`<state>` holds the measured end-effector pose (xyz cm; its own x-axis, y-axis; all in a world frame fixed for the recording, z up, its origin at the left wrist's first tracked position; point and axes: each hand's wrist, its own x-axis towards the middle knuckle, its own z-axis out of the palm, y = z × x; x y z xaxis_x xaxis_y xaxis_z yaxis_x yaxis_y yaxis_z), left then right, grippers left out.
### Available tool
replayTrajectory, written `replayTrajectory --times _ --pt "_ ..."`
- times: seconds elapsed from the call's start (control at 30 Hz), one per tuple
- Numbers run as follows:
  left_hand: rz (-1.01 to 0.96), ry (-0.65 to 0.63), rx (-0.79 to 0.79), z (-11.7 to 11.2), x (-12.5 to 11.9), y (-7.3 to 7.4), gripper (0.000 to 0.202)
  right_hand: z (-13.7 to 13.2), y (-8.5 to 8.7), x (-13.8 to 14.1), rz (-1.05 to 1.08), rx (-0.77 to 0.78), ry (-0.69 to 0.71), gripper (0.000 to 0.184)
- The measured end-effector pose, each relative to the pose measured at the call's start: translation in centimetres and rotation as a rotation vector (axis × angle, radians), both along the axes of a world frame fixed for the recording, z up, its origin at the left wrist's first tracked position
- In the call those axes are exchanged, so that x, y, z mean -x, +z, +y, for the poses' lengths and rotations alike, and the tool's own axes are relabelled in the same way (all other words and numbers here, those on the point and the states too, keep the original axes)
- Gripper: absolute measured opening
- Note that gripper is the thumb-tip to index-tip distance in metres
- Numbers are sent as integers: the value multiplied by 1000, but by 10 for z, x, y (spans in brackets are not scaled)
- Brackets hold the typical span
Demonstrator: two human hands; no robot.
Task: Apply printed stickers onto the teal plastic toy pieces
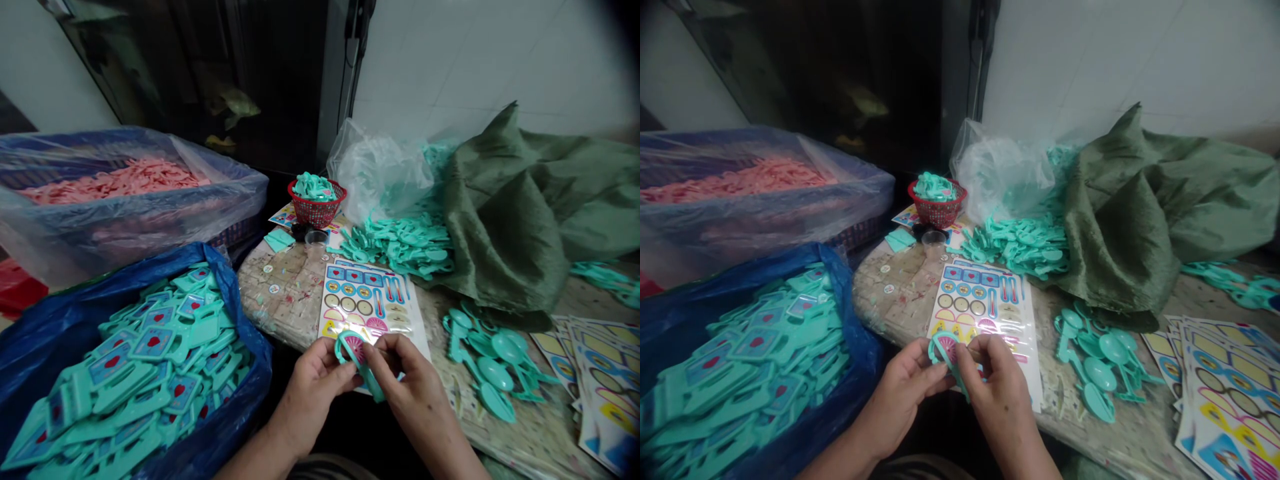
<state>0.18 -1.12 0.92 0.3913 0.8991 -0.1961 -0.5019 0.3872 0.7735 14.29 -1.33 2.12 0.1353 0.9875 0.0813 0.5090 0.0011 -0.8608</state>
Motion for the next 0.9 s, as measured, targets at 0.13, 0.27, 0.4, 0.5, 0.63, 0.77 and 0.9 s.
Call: replayTrajectory --times 0.13,0.27,0.4,0.5,0.63,0.77,0.9 --pt "4 -3 -8 -1 1 -1 22 -1 -6 -2 -54 -40 -2 30" --pt "34 -15 -34 -1 2 -3 18 -1 -12 -7 -171 -34 -10 34" --pt "83 -59 -53 -1 3 -6 15 1 -13 -15 -329 -61 -21 39" --pt "145 -92 -39 -1 5 -6 16 -2 -11 -20 -405 -80 -79 43" --pt "189 -230 -19 0 6 -10 20 -15 -8 -16 -156 26 -6 29" --pt "176 -426 -9 -2 0 -15 28 -30 -6 -10 114 174 78 26" --pt "231 -564 27 -11 -13 -11 33 -48 -1 -31 93 149 42 32"
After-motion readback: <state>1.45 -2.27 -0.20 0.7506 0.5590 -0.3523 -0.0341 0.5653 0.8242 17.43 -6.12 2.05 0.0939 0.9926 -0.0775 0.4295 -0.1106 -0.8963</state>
